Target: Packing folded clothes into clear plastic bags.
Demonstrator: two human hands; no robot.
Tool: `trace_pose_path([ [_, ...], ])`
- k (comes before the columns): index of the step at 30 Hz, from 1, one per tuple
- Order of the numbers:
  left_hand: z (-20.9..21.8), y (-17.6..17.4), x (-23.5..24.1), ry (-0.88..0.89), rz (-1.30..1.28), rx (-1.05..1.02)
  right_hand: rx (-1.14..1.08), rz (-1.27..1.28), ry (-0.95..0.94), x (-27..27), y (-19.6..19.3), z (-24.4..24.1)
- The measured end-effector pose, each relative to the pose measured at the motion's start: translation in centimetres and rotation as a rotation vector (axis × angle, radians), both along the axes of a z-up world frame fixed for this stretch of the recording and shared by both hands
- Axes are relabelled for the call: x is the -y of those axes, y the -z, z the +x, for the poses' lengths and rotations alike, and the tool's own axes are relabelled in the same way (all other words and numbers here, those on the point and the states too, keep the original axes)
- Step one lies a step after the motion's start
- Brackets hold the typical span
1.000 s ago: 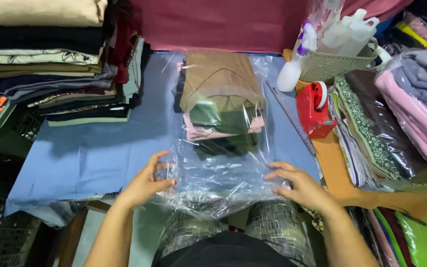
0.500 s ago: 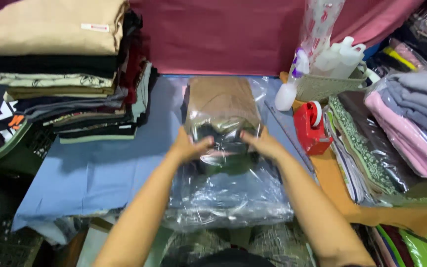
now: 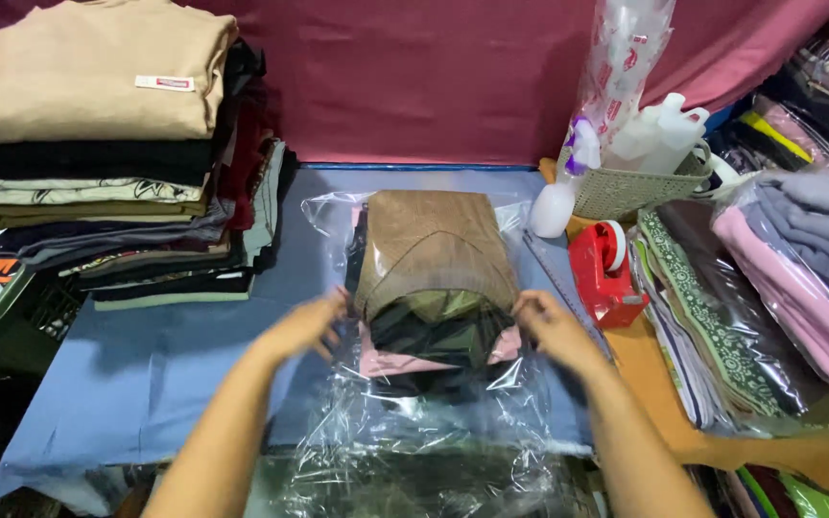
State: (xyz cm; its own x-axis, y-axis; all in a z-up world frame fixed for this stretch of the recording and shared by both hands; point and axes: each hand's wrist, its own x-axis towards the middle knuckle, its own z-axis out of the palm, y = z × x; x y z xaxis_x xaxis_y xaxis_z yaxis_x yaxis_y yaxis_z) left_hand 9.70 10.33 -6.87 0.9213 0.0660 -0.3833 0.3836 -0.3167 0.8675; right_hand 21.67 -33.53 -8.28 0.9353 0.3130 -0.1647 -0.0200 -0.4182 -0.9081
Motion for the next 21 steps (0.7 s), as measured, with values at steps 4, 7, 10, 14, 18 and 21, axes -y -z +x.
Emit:
trace_pose_path([
  [4, 8.5, 3.5, -4.9, -0.427, -0.257, 0.228, -0.063, 0.165, 0.138, -0.5, 2.1, 10.8],
  [7, 14.8, 5.4, -5.4, -0.592, -0.463, 0.163, -0.193, 0.326, 0.247, -3.9, 1.6, 16.2],
  [10, 19.2, 8.2, -6.0, -0.561, -0.515, 0.356, -0.221, 0.36, 0.294, -6.1, 3.0, 19.6],
  [14, 23.9, 15.5, -8.3, -0.59, -0.386, 0.42, 0.063, 0.488, 0.302, -6.7, 2.5, 20.9],
  [18, 24.2, 18.4, -8.9, -0.561, -0.297, 0.496, 0.224, 0.52, 0.289, -6.6, 1.7, 20.8],
  [21, 17.6, 7.9, -7.3, -0.467, -0.673, 0.214, -0.046, 0.351, 0.273, -5.8, -1.0, 17.4],
])
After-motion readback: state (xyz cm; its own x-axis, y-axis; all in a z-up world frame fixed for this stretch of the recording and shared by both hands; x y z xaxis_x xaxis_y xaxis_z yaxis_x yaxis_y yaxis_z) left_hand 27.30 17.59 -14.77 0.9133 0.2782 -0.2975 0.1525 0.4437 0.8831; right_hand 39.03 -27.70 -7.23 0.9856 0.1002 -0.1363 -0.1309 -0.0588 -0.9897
